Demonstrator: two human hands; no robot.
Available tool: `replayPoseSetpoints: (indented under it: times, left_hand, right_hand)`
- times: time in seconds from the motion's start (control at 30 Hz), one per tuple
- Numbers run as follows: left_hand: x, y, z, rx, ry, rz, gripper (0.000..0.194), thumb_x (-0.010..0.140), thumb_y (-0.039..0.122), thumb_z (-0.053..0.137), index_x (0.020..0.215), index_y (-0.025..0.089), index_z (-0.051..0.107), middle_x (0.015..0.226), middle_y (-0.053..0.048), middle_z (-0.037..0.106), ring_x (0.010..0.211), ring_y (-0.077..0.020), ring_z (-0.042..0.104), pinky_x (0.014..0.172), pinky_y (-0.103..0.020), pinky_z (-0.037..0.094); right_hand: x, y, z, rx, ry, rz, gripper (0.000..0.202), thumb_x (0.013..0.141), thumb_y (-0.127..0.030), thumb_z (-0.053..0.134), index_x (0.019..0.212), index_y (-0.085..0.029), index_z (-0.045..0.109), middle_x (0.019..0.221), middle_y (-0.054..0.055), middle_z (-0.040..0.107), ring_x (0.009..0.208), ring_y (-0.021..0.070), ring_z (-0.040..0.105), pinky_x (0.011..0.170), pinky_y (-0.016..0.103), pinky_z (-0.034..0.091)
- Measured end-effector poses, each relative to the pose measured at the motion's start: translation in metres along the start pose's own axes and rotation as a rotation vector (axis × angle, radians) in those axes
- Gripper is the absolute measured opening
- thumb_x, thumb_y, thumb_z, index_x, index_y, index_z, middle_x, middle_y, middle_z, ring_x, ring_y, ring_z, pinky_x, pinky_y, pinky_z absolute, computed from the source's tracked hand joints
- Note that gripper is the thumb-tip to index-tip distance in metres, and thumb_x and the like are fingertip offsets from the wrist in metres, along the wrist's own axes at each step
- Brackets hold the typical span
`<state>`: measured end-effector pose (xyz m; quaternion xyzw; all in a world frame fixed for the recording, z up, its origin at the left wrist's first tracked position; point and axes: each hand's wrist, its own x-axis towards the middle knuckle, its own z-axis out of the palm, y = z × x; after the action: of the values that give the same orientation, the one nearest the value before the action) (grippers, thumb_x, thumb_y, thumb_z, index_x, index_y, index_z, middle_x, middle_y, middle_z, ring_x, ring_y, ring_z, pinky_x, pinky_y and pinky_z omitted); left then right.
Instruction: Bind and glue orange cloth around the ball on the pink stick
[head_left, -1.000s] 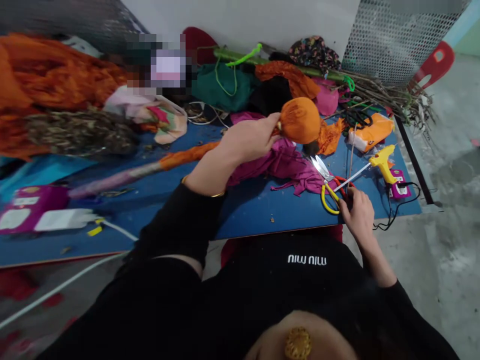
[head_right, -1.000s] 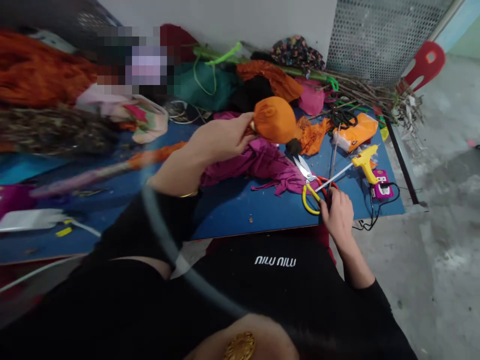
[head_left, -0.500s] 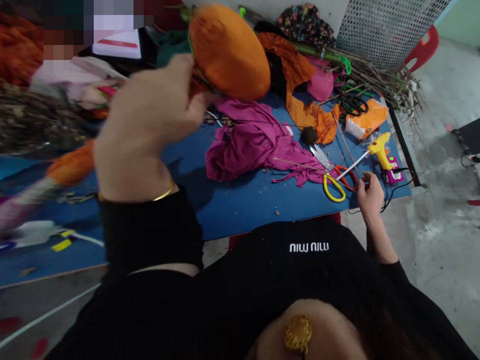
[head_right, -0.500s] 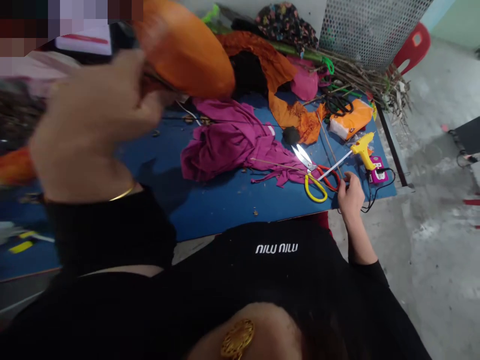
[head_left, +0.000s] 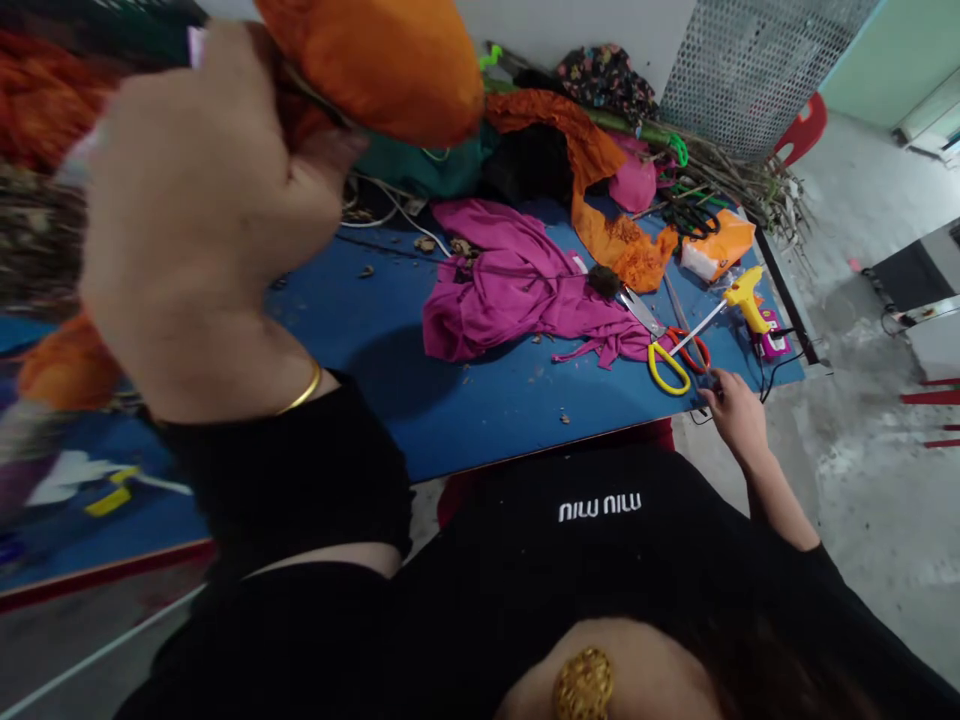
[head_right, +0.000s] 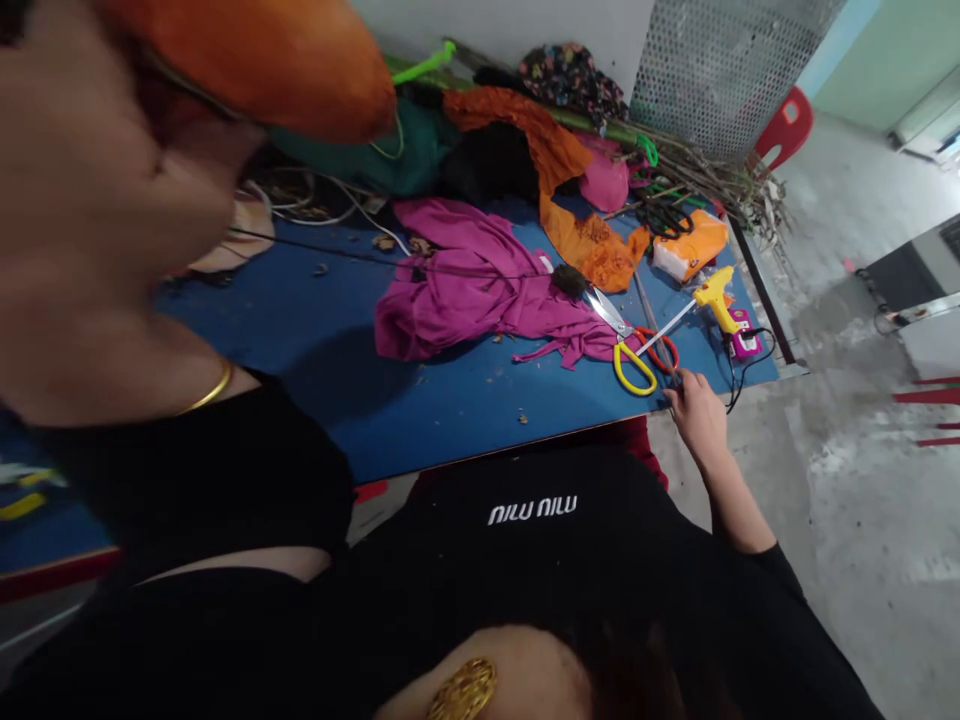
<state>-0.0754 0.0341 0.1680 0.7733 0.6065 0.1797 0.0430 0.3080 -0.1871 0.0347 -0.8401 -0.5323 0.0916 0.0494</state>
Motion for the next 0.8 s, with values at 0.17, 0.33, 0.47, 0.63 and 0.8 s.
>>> replayPoseSetpoints:
  times: [0.17, 0.33, 0.47, 0.63, 0.8]
  left_hand:
    - [0.002, 0.018, -0.007, 0.091, -0.039, -0.101, 0.057, 0.106, 0.037, 0.046, 0.15, 0.0, 0.046, 0.133, -0.028, 0.068, 0.132, -0.0593, 0.059, 0.1, -0.077, 0.051]
    - [0.005, 0.015, -0.005, 0.106, -0.055, -0.13, 0.056, 0.108, 0.037, 0.05, 0.15, 0.0, 0.047, 0.13, -0.032, 0.069, 0.13, -0.0599, 0.061, 0.099, -0.076, 0.053]
    - [0.007, 0.013, -0.001, 0.13, -0.066, -0.158, 0.055, 0.108, 0.038, 0.05, 0.151, 0.004, 0.047, 0.133, -0.028, 0.07, 0.131, -0.0555, 0.062, 0.102, -0.073, 0.054]
    - [0.01, 0.014, -0.001, 0.173, -0.11, -0.157, 0.057, 0.107, 0.04, 0.051, 0.15, 0.002, 0.047, 0.131, -0.03, 0.069, 0.13, -0.056, 0.063, 0.1, -0.071, 0.055]
    - [0.009, 0.019, -0.002, 0.152, -0.142, -0.189, 0.058, 0.106, 0.044, 0.039, 0.152, 0.009, 0.045, 0.135, -0.026, 0.068, 0.135, -0.0529, 0.061, 0.106, -0.07, 0.053]
  right_hand:
    - [-0.025, 0.024, -0.042, 0.087, -0.087, 0.031, 0.032, 0.098, -0.045, 0.045, 0.107, -0.023, 0.066, 0.098, 0.009, 0.077, 0.083, 0.0234, 0.071, 0.076, 0.034, 0.051]
    - [-0.058, 0.057, -0.109, -0.027, -0.166, 0.032, 0.029, 0.096, -0.048, 0.04, 0.091, -0.026, 0.058, 0.076, 0.003, 0.072, 0.065, 0.0194, 0.067, 0.065, 0.031, 0.05]
    - [-0.084, 0.083, -0.149, -0.031, -0.139, 0.06, 0.043, 0.087, -0.06, 0.049, 0.107, -0.028, 0.071, 0.079, 0.006, 0.079, 0.069, 0.0241, 0.075, 0.067, 0.035, 0.058]
    - [-0.106, 0.097, -0.174, 0.135, 0.04, 0.144, 0.053, 0.074, -0.079, 0.06, 0.107, -0.042, 0.079, 0.091, 0.01, 0.082, 0.076, 0.0316, 0.078, 0.074, 0.049, 0.063]
    - [-0.09, 0.068, -0.174, 0.392, 0.151, 0.168, 0.027, 0.08, -0.067, 0.07, 0.1, -0.051, 0.08, 0.104, 0.014, 0.077, 0.088, 0.0294, 0.073, 0.074, 0.05, 0.056]
